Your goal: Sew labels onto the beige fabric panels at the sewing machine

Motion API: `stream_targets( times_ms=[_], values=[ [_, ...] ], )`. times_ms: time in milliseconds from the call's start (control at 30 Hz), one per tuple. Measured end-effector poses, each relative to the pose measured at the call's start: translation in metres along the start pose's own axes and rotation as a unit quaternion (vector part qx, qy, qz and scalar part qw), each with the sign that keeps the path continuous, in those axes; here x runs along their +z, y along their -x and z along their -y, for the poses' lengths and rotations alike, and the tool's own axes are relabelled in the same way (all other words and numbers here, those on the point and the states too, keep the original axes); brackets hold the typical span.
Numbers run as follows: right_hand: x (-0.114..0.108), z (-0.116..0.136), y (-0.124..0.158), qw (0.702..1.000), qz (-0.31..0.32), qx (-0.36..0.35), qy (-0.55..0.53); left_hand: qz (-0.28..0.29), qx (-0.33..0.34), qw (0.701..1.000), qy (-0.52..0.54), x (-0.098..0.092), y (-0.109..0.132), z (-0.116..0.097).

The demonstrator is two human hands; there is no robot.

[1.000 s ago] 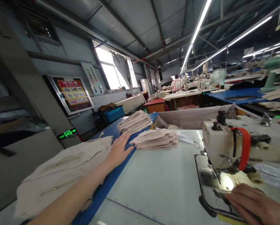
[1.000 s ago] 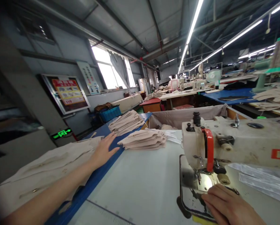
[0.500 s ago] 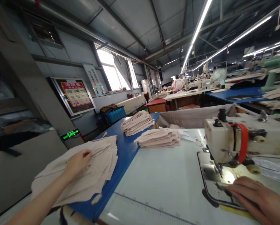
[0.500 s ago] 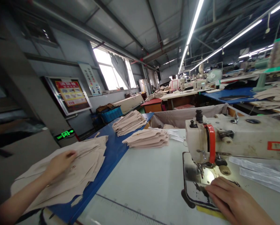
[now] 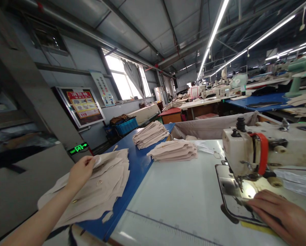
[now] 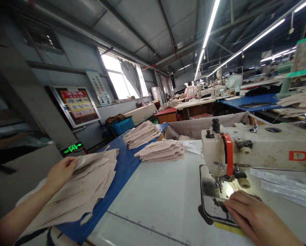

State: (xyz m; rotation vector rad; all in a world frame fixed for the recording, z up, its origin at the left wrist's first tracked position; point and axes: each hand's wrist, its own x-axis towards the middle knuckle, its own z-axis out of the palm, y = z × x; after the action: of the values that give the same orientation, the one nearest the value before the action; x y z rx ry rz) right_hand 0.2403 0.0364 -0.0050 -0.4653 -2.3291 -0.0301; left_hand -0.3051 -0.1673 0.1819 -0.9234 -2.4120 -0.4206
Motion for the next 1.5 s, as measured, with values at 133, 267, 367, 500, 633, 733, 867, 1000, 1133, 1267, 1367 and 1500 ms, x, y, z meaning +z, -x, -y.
stream_targets(
  times_ms=[133,267,367,500,633,733,867,1000,1133,1267,1367,1500],
  values=[
    [-0.004,0.002,-0.002,1.0,0.001,-0.002,0.007,0.07,0.007,0.997,0.023,0.0,0.009,-0.009],
    [-0.003,0.002,0.001,1.0,0.016,0.014,0.012,0.116,0.027,0.992,0.037,0.01,0.019,-0.015],
    [-0.002,0.002,0.002,1.0,0.022,0.012,0.018,0.124,0.04,0.991,0.042,0.018,0.021,-0.022],
    [-0.002,0.002,0.002,0.999,0.02,0.006,0.025,0.097,0.025,0.994,0.041,0.025,0.023,-0.03],
    [-0.001,0.002,0.002,0.999,0.028,0.009,0.023,0.034,-0.005,0.999,0.042,0.014,0.026,-0.034],
    [0.0,0.001,0.002,0.999,0.045,0.022,0.01,-0.014,0.004,0.999,0.052,-0.009,0.026,-0.04],
    [0.001,0.0,0.002,0.997,0.064,0.036,-0.013,-0.023,0.092,0.991,0.093,-0.029,0.039,-0.068],
    [0.0,0.006,-0.001,0.996,0.067,0.047,-0.022,0.076,0.221,0.957,0.172,-0.003,0.091,-0.124],
    [-0.008,0.021,-0.008,0.996,0.054,0.061,-0.039,0.264,0.29,0.87,0.299,0.043,0.17,-0.194],
    [-0.021,0.046,-0.023,0.975,0.128,0.099,-0.151,0.376,0.271,0.799,0.383,0.059,0.22,-0.245],
    [-0.019,0.062,-0.038,0.954,0.155,0.136,-0.219,0.426,0.234,0.753,0.443,0.056,0.227,-0.261],
    [0.003,0.069,-0.049,0.926,0.174,0.195,-0.271,0.476,0.204,0.698,0.494,0.055,0.222,-0.264]
  ],
)
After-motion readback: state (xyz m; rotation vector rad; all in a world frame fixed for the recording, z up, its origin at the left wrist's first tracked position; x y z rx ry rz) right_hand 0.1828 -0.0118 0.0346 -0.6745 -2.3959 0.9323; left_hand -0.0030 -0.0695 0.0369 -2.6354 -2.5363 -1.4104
